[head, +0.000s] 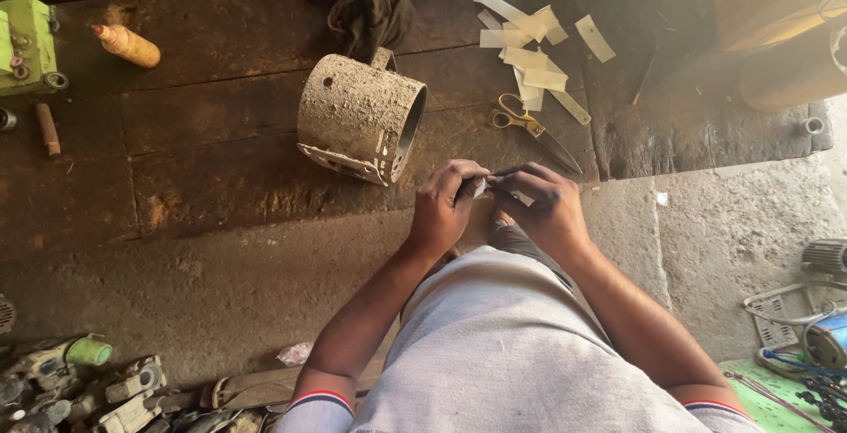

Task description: The person repeatedly cuts small rectangular pieces of tape with scissors and applies them to the exterior surface of a cylindrical metal motor housing. The person rotates the housing to access different areas and continues applying tape pieces one at a time.

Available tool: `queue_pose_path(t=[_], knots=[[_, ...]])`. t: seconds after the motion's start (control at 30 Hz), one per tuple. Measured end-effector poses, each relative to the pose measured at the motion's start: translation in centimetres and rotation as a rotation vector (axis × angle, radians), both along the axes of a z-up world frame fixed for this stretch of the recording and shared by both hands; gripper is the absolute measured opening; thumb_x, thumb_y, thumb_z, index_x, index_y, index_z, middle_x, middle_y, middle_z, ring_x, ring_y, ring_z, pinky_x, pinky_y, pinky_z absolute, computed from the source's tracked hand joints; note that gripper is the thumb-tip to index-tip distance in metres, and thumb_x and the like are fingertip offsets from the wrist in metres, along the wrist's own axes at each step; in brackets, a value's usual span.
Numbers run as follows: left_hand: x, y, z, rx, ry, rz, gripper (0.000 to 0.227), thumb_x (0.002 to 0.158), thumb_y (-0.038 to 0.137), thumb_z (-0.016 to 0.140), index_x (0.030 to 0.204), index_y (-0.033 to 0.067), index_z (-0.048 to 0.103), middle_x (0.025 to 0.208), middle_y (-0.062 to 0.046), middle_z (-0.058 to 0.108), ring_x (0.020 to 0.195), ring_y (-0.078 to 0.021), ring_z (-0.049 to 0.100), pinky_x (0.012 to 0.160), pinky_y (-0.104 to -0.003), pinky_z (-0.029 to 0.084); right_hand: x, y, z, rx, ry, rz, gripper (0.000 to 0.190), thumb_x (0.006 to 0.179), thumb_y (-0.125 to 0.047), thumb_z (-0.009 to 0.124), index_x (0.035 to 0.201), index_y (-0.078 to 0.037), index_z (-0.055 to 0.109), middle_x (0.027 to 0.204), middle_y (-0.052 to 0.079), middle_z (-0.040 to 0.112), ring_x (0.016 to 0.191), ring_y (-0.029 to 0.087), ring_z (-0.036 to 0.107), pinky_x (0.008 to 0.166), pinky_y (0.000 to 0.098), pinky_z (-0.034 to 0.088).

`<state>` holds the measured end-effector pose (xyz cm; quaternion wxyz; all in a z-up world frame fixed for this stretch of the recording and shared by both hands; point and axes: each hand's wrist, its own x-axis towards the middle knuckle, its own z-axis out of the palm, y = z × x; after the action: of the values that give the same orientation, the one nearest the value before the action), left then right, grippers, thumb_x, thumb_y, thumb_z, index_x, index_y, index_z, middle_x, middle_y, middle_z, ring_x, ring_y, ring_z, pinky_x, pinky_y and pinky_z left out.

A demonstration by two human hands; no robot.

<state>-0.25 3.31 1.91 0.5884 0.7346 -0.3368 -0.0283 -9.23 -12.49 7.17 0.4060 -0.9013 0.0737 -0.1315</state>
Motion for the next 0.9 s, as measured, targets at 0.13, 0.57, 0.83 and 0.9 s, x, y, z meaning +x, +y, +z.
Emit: queue_pose_path(t=[0.13, 0.57, 0.83, 0.9], knots=[[0.0, -0.3, -0.8, -0.025, 0.016, -0.036, 0.015, 0.097, 0.003, 0.071, 0.108, 0.0106, 0.066, 0.103, -0.006, 0.075, 0.096, -0.0206, 0.076, 0.080, -0.032, 0.062, -0.1, 0.2, -1.6, -0.094, -0.019, -0.054, 0.012, 0.085, -0.009, 0.081, 0.095, -0.007, 0.076, 0.093, 0.006, 0.074, 0.082, 0.022, 0.073, 0.071, 0.0336, 0.057], [0.5, -0.8, -2.1, -0.060, 0.353, -0.150, 0.013, 0.100, 0.016, 0.072, 0.107, 0.0065, 0.068, 0.105, -0.006, 0.071, 0.096, -0.0151, 0.070, 0.082, -0.028, 0.059, -0.8, -1.6, -3.5, 0.007, -0.067, -0.100, 0.010, 0.090, -0.003, 0.076, 0.100, -0.004, 0.075, 0.101, 0.008, 0.076, 0.091, 0.019, 0.075, 0.070, 0.0308, 0.059], [0.8, -1.5, -2.0, 0.011, 0.103, -0.161, 0.013, 0.100, 0.017, 0.070, 0.105, 0.0052, 0.070, 0.103, -0.008, 0.070, 0.097, -0.0218, 0.070, 0.085, -0.033, 0.058, -0.9, -2.0, -6.1, 0.704, 0.127, -0.115, 0.015, 0.097, -0.008, 0.071, 0.111, -0.002, 0.067, 0.104, 0.004, 0.074, 0.095, 0.008, 0.067, 0.082, 0.0241, 0.054], [0.9, -1.8, -2.2, 0.014, 0.131, -0.171, 0.014, 0.100, 0.017, 0.070, 0.105, 0.0046, 0.069, 0.101, -0.009, 0.070, 0.095, -0.0223, 0.070, 0.083, -0.034, 0.057, -1.0, -2.4, -7.8, 0.851, 0.116, -0.108, 0.015, 0.100, -0.008, 0.069, 0.113, -0.001, 0.066, 0.104, 0.003, 0.071, 0.097, 0.007, 0.065, 0.085, 0.0231, 0.053]])
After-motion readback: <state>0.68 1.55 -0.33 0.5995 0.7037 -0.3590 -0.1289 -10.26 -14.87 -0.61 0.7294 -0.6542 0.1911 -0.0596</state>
